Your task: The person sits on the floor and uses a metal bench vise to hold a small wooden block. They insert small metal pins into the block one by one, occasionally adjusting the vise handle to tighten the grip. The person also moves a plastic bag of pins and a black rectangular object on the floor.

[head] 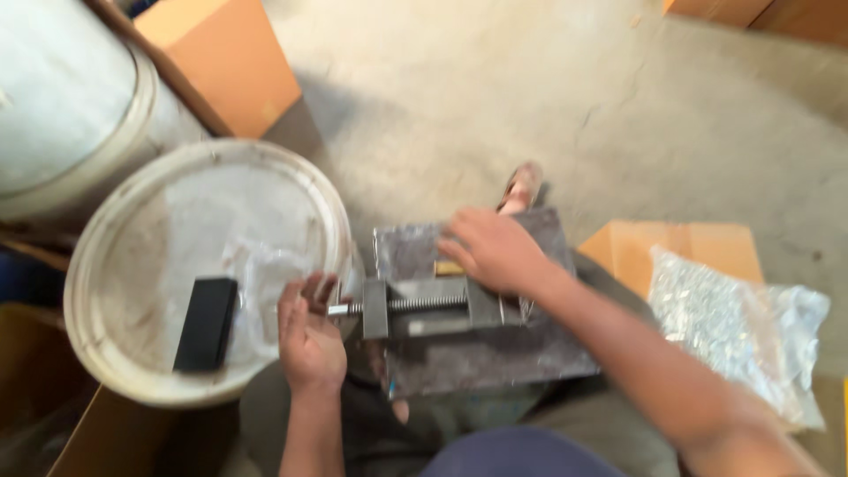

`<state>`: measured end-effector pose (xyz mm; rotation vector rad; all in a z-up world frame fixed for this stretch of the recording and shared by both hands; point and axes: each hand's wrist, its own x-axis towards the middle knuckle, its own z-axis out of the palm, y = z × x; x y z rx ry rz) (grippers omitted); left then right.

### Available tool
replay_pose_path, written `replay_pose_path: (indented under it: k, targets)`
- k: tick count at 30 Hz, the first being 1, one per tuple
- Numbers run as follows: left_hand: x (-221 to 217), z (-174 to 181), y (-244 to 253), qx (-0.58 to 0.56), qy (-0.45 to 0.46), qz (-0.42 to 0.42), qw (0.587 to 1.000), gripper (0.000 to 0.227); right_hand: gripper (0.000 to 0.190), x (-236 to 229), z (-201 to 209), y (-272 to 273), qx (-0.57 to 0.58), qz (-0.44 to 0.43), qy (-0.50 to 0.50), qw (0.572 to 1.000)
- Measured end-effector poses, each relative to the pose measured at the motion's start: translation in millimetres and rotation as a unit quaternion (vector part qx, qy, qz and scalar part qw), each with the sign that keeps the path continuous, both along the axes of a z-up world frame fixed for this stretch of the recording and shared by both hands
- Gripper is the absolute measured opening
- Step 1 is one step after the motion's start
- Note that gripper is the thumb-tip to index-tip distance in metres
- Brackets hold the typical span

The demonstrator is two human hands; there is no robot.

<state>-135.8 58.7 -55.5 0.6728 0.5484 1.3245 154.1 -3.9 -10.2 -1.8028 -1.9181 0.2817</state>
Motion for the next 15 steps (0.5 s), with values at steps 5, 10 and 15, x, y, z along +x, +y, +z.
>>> replay_pose_path:
  k: [5, 10, 15]
  targets:
    - [8.6, -39.4, 14.1, 0.054, -0.026, -0.076, 0.995, 0.020, 0.084, -29.3, -2.1, -82.6, 0.079, -0.075, -0.101, 0.989]
    - [18.4, -50.0, 20.5, 0.139, 0.117, 0.002, 0.983, 0.014, 0.094, -39.2, -5.1, -94.7, 0.092, -0.117, -0.132, 0.980]
    - [15.5, -28.1, 12.8, 0.321, 0.401, 0.092, 0.853, 0.011, 0.094, -48.3, -10.7, -98.5, 0.095, -0.158, -0.170, 0.968]
